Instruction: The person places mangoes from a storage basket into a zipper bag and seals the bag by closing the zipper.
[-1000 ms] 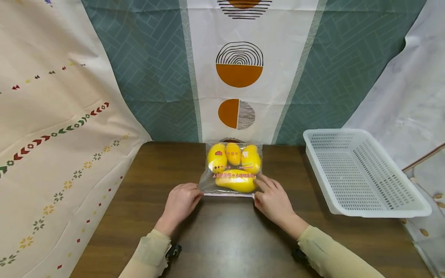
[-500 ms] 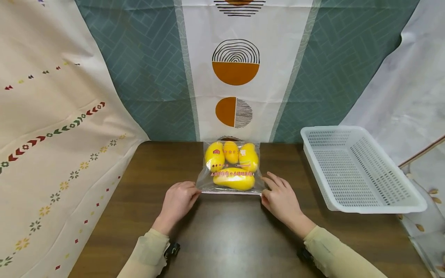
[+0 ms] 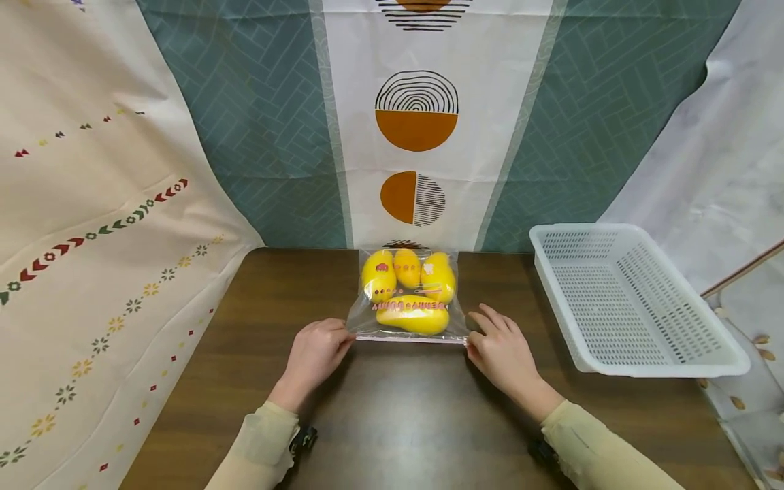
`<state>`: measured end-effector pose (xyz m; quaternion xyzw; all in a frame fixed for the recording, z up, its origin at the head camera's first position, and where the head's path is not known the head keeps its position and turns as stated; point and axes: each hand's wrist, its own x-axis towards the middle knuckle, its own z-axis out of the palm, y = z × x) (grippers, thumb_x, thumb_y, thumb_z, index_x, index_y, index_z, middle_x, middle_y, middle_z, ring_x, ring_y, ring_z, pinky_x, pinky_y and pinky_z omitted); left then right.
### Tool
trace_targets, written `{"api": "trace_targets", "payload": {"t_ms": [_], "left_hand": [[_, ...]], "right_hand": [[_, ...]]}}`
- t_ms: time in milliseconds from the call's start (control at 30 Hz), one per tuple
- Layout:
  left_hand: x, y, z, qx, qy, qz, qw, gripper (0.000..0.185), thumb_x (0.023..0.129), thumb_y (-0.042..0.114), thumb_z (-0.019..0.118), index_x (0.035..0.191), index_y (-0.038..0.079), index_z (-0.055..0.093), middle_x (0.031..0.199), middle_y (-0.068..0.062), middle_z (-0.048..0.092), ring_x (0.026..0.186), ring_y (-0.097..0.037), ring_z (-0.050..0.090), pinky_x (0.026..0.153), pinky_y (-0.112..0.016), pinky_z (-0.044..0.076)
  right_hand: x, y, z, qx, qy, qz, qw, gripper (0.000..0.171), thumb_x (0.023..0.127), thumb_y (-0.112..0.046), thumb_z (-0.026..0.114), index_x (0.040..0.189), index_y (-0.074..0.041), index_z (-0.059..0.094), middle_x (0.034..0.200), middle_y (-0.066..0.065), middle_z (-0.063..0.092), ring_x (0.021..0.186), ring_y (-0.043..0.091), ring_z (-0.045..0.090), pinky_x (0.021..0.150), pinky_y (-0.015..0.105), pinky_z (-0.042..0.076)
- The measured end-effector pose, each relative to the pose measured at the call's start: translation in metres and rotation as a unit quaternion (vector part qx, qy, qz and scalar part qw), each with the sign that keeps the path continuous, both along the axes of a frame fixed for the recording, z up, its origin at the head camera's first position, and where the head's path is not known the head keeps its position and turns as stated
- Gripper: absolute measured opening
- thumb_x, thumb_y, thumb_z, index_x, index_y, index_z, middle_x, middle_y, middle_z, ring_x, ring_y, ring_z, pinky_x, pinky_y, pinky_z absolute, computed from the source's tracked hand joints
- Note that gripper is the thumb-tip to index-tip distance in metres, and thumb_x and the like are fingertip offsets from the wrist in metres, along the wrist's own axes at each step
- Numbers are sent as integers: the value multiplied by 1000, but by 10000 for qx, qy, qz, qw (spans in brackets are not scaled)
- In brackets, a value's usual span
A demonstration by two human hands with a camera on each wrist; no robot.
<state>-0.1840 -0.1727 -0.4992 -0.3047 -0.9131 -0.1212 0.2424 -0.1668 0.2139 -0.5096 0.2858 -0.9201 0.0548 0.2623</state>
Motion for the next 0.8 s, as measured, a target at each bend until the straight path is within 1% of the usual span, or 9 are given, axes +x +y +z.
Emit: {"api": "trace_targets", "payload": {"t_ms": [100,167,300,433,500,600,667,733,800], "left_hand": [[1,-3,0,23,2,82,10000,15,79,10,96,89,12,85,87,1,75,80,-20,71,81,-42,62],[3,-4,-1,59,-68,134,9999,16,78,9,96,90,12,85,87,1,75,79,-20,70,77,-41,62],[5,-6,-1,121,-215,142,9996,15,80,10,95,92,13,85,87,1,74,78,-19,70,72,-41,61],[4,-8,0,217,-297,174,9992,15,81,13,95,93,14,85,91,1,76,82,-19,72,74,-41,61],[5,-8,1,283,-428,205,9985,17,83,16,94,97,14,85,96,0,77,86,-20,73,76,-42,62],[7,-10,3,385,-808,329,9954,26,88,24,90,111,14,83,108,-2,76,96,-22,73,83,-44,62],[9,-13,2,494,-1075,401,9922,38,91,29,88,125,13,79,121,-4,74,109,-25,72,91,-49,60],[10,-17,0,525,-1263,405,9898,54,93,35,85,141,13,70,140,-8,66,126,-30,65,102,-55,54],[11,-23,-3,480,-1373,370,9887,68,95,40,82,154,14,58,158,-11,52,144,-36,50,113,-61,44]], "right_hand": [[0,0,1,-12,-155,-84,9998,15,82,-20,89,92,-10,84,132,20,71,137,43,56,102,60,52],[1,1,1,26,-257,-126,9996,20,82,-24,90,95,-11,85,133,21,70,137,43,56,102,60,51],[1,4,1,79,-318,-185,9993,24,81,-30,91,96,-12,85,134,21,70,135,43,57,102,60,52],[-3,4,2,3,-243,-175,9996,25,81,-31,90,96,-13,85,133,20,70,135,43,58,101,60,52],[-3,5,3,-28,-235,-171,9996,26,81,-33,89,97,-12,85,134,20,70,135,42,58,100,60,53],[-2,6,5,-104,-308,-178,9993,31,81,-37,89,99,-13,85,134,19,70,136,41,57,100,61,53],[-1,9,8,-231,-387,-209,9988,35,82,-41,87,103,-13,84,136,17,69,137,41,57,101,62,52],[1,13,12,-420,-594,-344,9968,43,85,-46,83,115,-14,82,142,17,66,140,41,53,104,63,49],[0,18,16,-602,-945,-583,9920,54,92,-53,75,133,-17,75,153,18,57,148,42,44,110,66,43]]}}
